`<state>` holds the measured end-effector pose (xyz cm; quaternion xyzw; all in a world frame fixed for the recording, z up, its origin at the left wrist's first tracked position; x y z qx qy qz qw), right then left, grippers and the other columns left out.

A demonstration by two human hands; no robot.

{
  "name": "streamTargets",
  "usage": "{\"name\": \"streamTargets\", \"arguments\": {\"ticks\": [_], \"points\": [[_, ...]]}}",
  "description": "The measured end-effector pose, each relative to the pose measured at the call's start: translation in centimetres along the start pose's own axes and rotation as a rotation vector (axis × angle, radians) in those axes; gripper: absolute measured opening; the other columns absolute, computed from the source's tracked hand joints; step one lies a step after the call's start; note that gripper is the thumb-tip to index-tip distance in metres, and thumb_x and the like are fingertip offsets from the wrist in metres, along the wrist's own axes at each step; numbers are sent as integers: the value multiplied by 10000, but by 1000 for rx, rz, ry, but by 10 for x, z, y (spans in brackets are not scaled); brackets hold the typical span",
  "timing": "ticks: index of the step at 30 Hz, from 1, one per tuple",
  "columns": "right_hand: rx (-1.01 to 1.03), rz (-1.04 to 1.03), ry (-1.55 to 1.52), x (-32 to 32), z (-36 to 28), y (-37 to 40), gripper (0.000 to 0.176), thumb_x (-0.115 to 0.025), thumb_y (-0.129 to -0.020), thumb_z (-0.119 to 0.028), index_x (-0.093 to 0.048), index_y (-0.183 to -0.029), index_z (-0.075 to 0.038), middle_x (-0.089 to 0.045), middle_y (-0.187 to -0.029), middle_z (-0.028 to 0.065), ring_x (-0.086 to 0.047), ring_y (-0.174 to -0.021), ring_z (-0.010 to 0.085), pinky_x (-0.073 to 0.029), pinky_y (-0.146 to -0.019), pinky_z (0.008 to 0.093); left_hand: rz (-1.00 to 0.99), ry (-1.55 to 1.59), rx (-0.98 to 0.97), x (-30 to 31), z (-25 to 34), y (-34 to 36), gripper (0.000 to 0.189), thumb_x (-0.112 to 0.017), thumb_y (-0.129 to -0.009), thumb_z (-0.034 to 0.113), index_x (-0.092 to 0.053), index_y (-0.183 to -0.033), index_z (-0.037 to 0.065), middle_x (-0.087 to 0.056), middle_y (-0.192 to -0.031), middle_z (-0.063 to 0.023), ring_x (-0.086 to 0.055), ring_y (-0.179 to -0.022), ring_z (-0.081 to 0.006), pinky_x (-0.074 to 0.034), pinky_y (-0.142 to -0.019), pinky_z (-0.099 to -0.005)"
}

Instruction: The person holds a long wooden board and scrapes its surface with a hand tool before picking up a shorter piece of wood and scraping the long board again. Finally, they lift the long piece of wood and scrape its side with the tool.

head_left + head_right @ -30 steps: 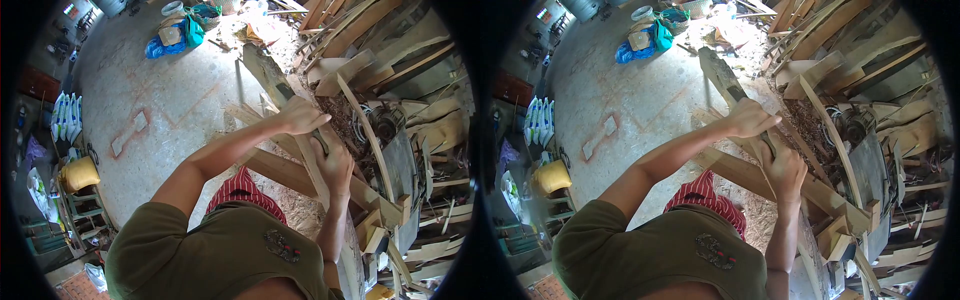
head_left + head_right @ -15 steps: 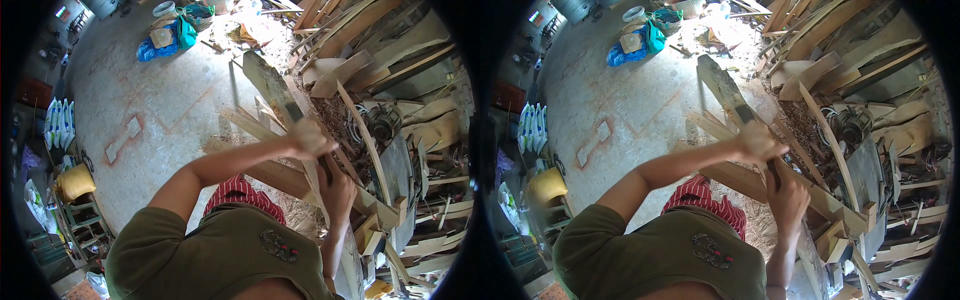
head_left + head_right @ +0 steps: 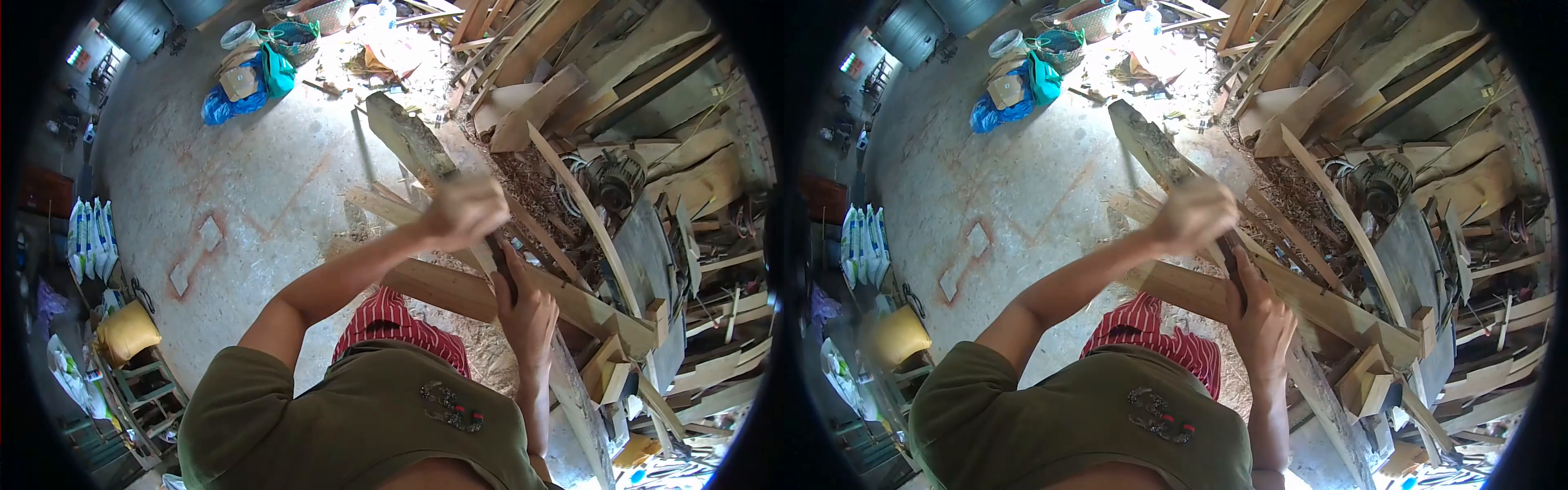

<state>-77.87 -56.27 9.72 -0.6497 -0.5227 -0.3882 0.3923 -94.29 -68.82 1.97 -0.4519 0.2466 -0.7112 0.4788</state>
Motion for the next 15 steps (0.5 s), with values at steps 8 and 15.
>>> {"name": "streamTargets", "arguments": {"ticks": [8, 15], "points": [[118, 11, 13, -7, 0, 1, 513, -654, -927, -160, -561, -1430, -190, -735, -1057, 140, -730, -828, 326, -594, -686, 436, 602, 328, 1414, 101, -243, 34, 738, -572, -931, 593, -595, -1335, -25, -624, -1320, -200, -549, -1257, -300, -386, -1081, -391], [101, -46, 185, -33, -20, -12, 588, -668, -920, -169, -513, -1477, -280, -671, -734, 106, -684, -594, 245, -552, -504, 407, 703, 490, 1353, 86, -229, 30, 506, -604, -901, 427, -664, -1096, -36, -669, -1054, -137, -615, -934, -239, -478, -846, -383]]}}
Point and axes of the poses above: each hand's wrist, its own y-axis away from the middle knuckle, its own x-axis out of the back of the hand, z = x × y, the point moved 1 cm from there along -y, towards the middle knuckle
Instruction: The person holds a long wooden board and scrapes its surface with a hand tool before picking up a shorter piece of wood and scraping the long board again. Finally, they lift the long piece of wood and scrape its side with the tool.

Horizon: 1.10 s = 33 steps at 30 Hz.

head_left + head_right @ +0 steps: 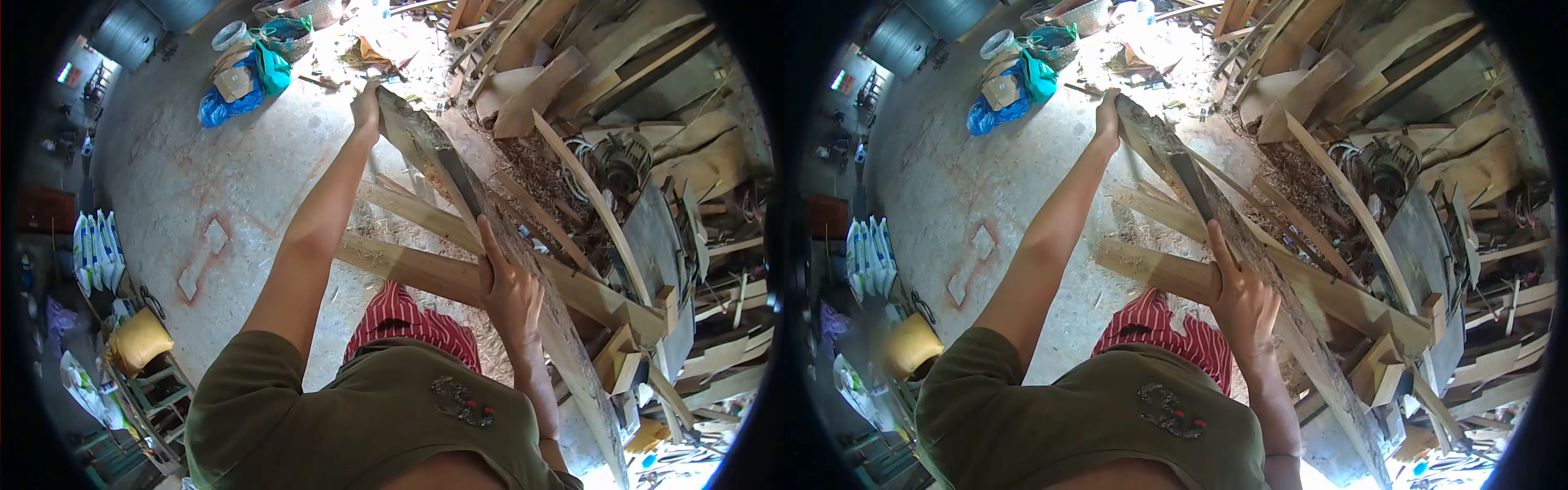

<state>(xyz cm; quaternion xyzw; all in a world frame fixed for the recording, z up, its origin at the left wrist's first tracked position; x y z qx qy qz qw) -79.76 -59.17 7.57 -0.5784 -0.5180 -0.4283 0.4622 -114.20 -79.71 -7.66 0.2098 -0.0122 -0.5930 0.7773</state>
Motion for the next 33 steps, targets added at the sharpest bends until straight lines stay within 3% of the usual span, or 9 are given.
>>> {"name": "streamTargets", "arguments": {"ticks": [5, 6, 13, 16, 18, 22, 24, 27, 33], "points": [[64, 91, 29, -13, 10, 22, 599, -652, -935, -176, -487, -1495, -307, -630, -645, 78, -622, -469, 209, -495, -400, 382, -22, 70, -57, 1, 7, 5, 435, -577, -922, 408, -668, -1038, 0, -668, -969, -96, -612, -867, -205, -475, -807, -361], [44, 82, 40, -18, 3, 9, 603, -646, -941, -183, -472, -1504, -309, -625, -641, 83, -603, -442, 208, -482, -380, 381, -76, 11, 4, 2, 13, 9, 462, -547, -968, 420, -617, -1200, 28, -646, -1129, -98, -598, -1029, -215, -451, -941, -357], [68, 196, 28, -37, -3, -4, 605, -629, -953, -198, -448, -1519, -310, -619, -616, 116, -581, -417, 174, -473, -348, 374, -113, 17, -25, 3, 14, 8, 459, -539, -972, 416, -615, -1219, 36, -644, -1144, -104, -601, -1050, -218, -462, -938, -363], [109, 237, 15, -34, -11, -2, 614, -634, -943, -180, -452, -1519, -294, -643, -647, 134, -582, -416, 168, -491, -361, 367, -113, 28, -33, 8, 6, 5, 435, -539, -966, 414, -630, -1154, 32, -656, -1101, -96, -616, -1001, -217, -470, -903, -363], [71, 87, 102, -22, -27, -28, 636, -640, -931, -168, -443, -1526, -278, -654, -660, 131, -591, -425, 163, -487, -362, 354, -85, -6, -49, 4, 11, 2, 456, -532, -952, 423, -671, -1048, -1, -690, -1017, -100, -644, -907, -222, -487, -832, -364], [65, 130, 90, -36, -10, -17, 658, -638, -931, -179, -415, -1541, -285, -651, -643, 109, -598, -433, 165, -469, -358, 342, -68, 97, -70, -3, 14, 9, 458, -532, -957, 415, -662, -1090, -4, -690, -1032, -104, -646, -923, -225, -487, -851, -366], [181, 382, 0, -38, -5, -5, 661, -627, -944, -203, -389, -1553, -304, -630, -611, 79, -600, -437, 165, -461, -368, 348, -72, 97, -74, 0, 13, 7, 463, -533, -958, 415, -661, -1102, -6, -689, -1035, -105, -645, -928, -224, -487, -850, -367], [23, 64, -1, -34, -17, -15, 652, -628, -943, -200, -401, -1545, -307, -672, -662, 88, -619, -449, 201, -505, -408, 376, -50, 66, -84, 3, 7, -2, 475, -541, -951, 422, -667, -1104, -10, -690, -1028, -107, -639, -934, -222, -486, -845, -371], [0, 79, -180, -35, -23, -15, 634, -606, -948, -181, -410, -1535, -323, -598, -551, 120, -627, -472, 277, -503, -458, 443, -64, 94, -72, 4, 1, -11, 507, -557, -916, 452, -691, -1020, -26, -690, -999, -114, -643, -893, -227, -487, -815, -362]]}}
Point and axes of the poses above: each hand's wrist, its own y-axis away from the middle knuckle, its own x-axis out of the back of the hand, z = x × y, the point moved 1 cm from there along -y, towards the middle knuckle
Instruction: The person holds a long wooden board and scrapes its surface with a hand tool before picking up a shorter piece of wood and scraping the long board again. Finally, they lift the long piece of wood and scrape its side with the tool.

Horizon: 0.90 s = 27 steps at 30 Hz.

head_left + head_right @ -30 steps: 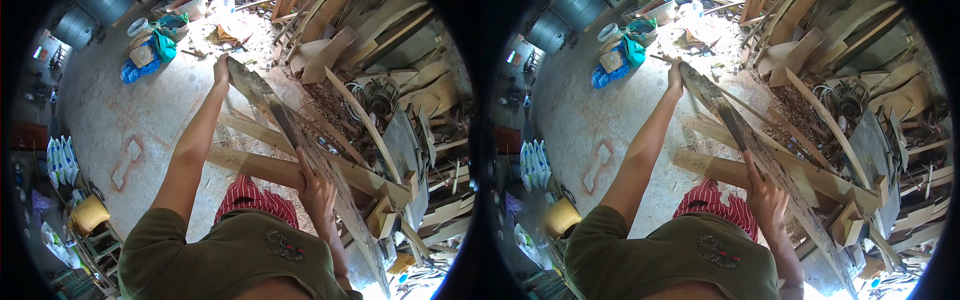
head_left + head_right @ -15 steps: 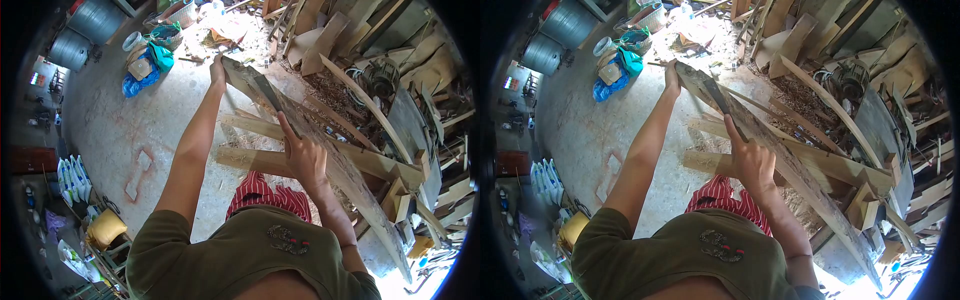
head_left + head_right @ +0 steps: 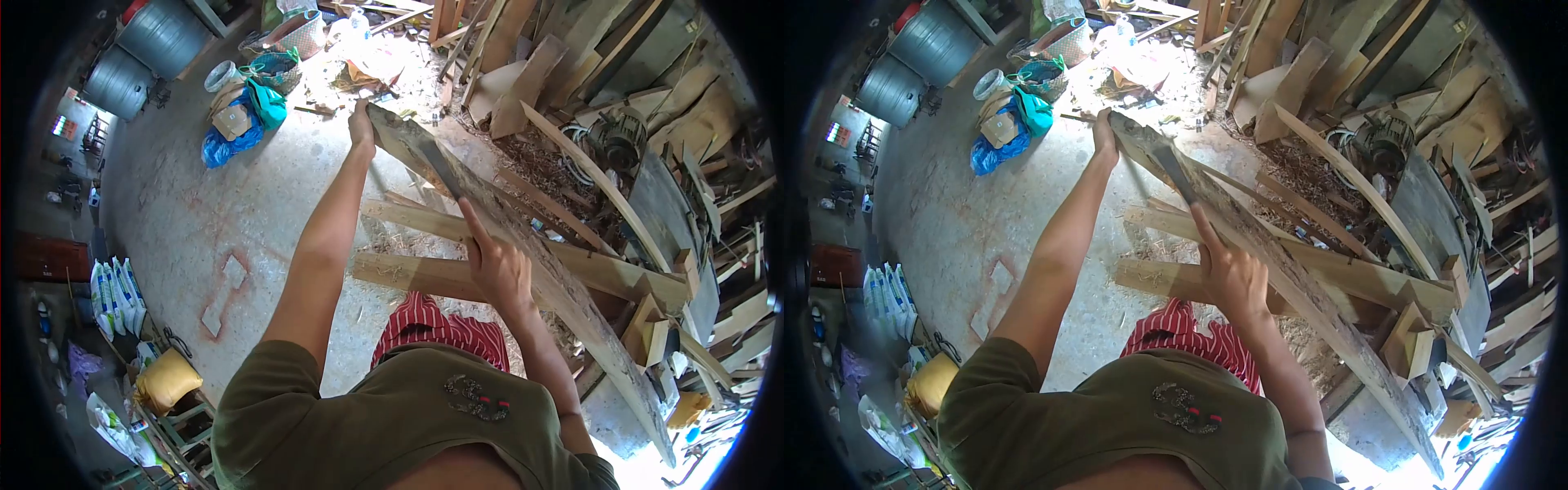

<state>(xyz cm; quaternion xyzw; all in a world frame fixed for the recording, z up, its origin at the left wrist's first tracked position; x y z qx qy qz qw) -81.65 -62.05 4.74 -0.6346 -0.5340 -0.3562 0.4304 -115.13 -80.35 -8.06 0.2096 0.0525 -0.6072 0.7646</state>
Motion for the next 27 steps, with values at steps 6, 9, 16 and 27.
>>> {"name": "streamTargets", "arguments": {"ticks": [6, 9, 16, 27], "points": [[52, 13, -5, -26, -10, -39, 640, -622, -962, -250, -380, -1552, -304, -637, -604, 74, -591, -424, 235, -498, -405, 412, -32, -51, 30, 5, -5, -5, 460, -553, -941, 423, -676, -1033, -10, -679, -960, -101, -632, -872, -215, -488, -826, -354], [151, 35, 12, -28, -23, -52, 651, -629, -955, -236, -376, -1551, -301, -686, -685, 106, -643, -479, 291, -536, -452, 448, -85, -2, 4, 17, -12, -18, 449, -564, -944, 424, -670, -1073, 7, -663, -1020, -105, -612, -966, -218, -473, -878, -382], [70, -60, 34, 20, -18, -3, 672, -661, -907, -161, -432, -1528, -279, -728, -1038, 176, -727, -736, 315, -603, -585, 444, -59, -64, 56, 7, 0, 1, 505, -548, -962, 427, -646, -1135, -38, -647, -1105, -126, -578, -983, -229, -449, -910, -376], [52, 8, 153, -2, -7, -25, 655, -650, -939, -230, -404, -1541, -306, -650, -637, 87, -646, -493, 233, -508, -410, 401, -41, 25, 14, 0, -5, -2, 574, -529, -993, 482, -640, -1150, -59, -625, -1139, -124, -565, -1020, -217, -455, -913, -384]]}}
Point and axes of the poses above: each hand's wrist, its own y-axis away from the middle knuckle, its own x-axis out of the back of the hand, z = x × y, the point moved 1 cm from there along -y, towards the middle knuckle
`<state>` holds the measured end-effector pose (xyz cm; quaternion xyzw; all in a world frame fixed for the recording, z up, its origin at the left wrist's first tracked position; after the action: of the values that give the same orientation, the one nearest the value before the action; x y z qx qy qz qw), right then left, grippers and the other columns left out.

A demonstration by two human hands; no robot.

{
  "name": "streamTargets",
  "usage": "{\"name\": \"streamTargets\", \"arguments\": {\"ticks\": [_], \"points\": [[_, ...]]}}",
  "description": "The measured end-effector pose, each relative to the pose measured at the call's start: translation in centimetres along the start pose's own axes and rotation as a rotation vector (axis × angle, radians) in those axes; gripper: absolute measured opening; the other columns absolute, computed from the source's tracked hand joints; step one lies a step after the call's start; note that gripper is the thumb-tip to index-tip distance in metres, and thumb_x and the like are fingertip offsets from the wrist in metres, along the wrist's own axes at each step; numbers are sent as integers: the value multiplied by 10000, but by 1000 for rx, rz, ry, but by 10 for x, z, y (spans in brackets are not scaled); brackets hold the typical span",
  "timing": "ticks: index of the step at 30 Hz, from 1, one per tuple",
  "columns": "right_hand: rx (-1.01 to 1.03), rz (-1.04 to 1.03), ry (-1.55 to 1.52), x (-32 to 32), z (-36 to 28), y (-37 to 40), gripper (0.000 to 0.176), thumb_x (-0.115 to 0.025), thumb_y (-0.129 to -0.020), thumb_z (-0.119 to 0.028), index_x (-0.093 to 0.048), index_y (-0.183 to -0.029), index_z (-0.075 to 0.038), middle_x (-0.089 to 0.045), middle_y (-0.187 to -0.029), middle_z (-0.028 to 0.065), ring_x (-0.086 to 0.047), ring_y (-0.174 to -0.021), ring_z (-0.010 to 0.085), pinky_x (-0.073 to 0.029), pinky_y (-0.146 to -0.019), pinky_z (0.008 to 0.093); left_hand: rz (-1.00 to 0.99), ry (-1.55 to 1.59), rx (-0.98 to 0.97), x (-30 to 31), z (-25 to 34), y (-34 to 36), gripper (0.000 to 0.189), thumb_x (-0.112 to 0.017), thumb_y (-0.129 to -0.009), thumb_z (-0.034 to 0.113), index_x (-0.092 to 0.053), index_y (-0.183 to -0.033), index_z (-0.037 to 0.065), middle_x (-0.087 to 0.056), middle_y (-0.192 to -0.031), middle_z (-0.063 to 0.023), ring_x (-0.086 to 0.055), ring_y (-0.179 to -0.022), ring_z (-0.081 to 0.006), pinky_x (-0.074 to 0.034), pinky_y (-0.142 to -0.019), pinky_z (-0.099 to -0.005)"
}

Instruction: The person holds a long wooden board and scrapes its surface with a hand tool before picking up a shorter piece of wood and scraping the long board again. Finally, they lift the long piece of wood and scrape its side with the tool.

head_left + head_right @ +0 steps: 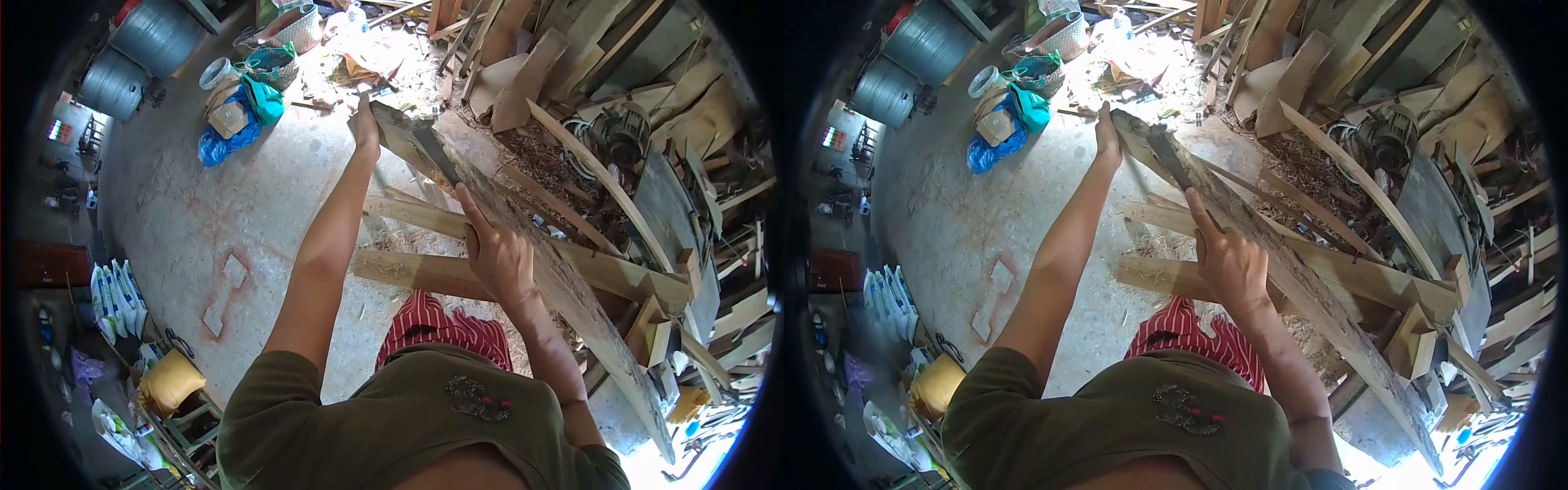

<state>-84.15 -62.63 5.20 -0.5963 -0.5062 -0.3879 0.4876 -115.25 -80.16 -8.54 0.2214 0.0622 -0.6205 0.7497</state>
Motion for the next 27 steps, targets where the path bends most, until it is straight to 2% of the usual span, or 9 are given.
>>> {"name": "streamTargets", "arguments": {"ticks": [5, 7, 9, 11, 12, 17, 20, 23, 27], "points": [[-33, -26, 5, -1, 12, 8, 634, -644, -948, -252, -412, -1533, -320, -633, -602, 84, -638, -470, 226, -489, -385, 395, 83, -27, -51, 0, -4, -7, 668, -480, -1010, 563, -600, -1208, -64, -620, -1144, -142, -568, -1028, -226, -462, -933, -386], [93, 190, -79, -10, 15, 4, 595, -630, -959, -252, -433, -1517, -317, -625, -587, 75, -638, -466, 231, -485, -375, 381, 44, 6, -6, 1, -3, -7, 723, -438, -1013, 598, -575, -1249, -72, -617, -1172, -152, -572, -1049, -238, -457, -954, -390], [61, 51, -8, 1, -6, -31, 578, -627, -956, -238, -450, -1502, -301, -625, -581, 74, -642, -467, 244, -503, -388, 382, 4, 38, 24, 7, -7, -4, 778, -397, -1017, 632, -550, -1291, -80, -615, -1199, -161, -576, -1070, -249, -453, -975, -394], [114, 69, -10, 4, -9, -42, 568, -623, -952, -230, -460, -1491, -299, -621, -567, 79, -640, -457, 252, -511, -395, 390, 37, -40, 32, 14, -11, -16, 870, -332, -1016, 667, -437, -1416, -98, -550, -1353, -194, -540, -1212, -282, -411, -1057, -395], [66, -49, -14, 15, -6, -31, 586, -615, -947, -235, -444, -1502, -311, -607, -550, 86, -631, -447, 270, -522, -417, 415, 25, -7, 13, 15, -13, -16, 929, -332, -1011, 672, -273, -1507, -111, -420, -1502, -217, -446, -1352, -296, -353, -1126, -392], [58, -84, 11, 30, -1, -21, 539, -586, -980, -256, -454, -1501, -305, -600, -543, 78, -640, -461, 269, -526, -443, 432, 59, -101, 10, 32, -39, -33, 1000, -347, -996, 690, -75, -1560, -89, -312, -1572, -228, -378, -1413, -293, -310, -1160, -392], [105, 22, 1, 1, -2, -41, 556, -579, -984, -284, -426, -1517, -328, -612, -551, 81, -637, -463, 276, -521, -439, 433, -128, 39, 88, 30, -30, -31, 1007, -317, -991, 713, -35, -1581, -52, -319, -1573, -228, -375, -1413, -296, -292, -1163, -379], [23, -146, 41, 39, -3, -22, 566, -577, -987, -288, -410, -1525, -340, -601, -537, 71, -627, -450, 266, -519, -433, 426, -15, -44, 21, 24, -26, -23, 990, -298, -992, 720, -141, -1565, -72, -384, -1529, -220, -438, -1355, -299, -325, -1137, -385], [36, -102, 90, 29, -1, -26, 601, -599, -973, -277, -394, -1534, -348, -597, -534, 67, -622, -441, 249, -508, -415, 420, 32, -114, 105, 7, 3, 12, 967, -271, -991, 733, -375, -1481, -94, -498, -1438, -202, -502, -1290, -307, -358, -1107, -381]]}}
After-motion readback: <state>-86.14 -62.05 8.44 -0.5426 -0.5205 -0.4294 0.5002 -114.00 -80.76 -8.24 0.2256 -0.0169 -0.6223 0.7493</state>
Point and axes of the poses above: each hand's wrist, its own y-axis away from the middle knuckle, its own x-axis out of the back of the hand, z = x × y, the point moved 1 cm from there along -y, towards the middle knuckle
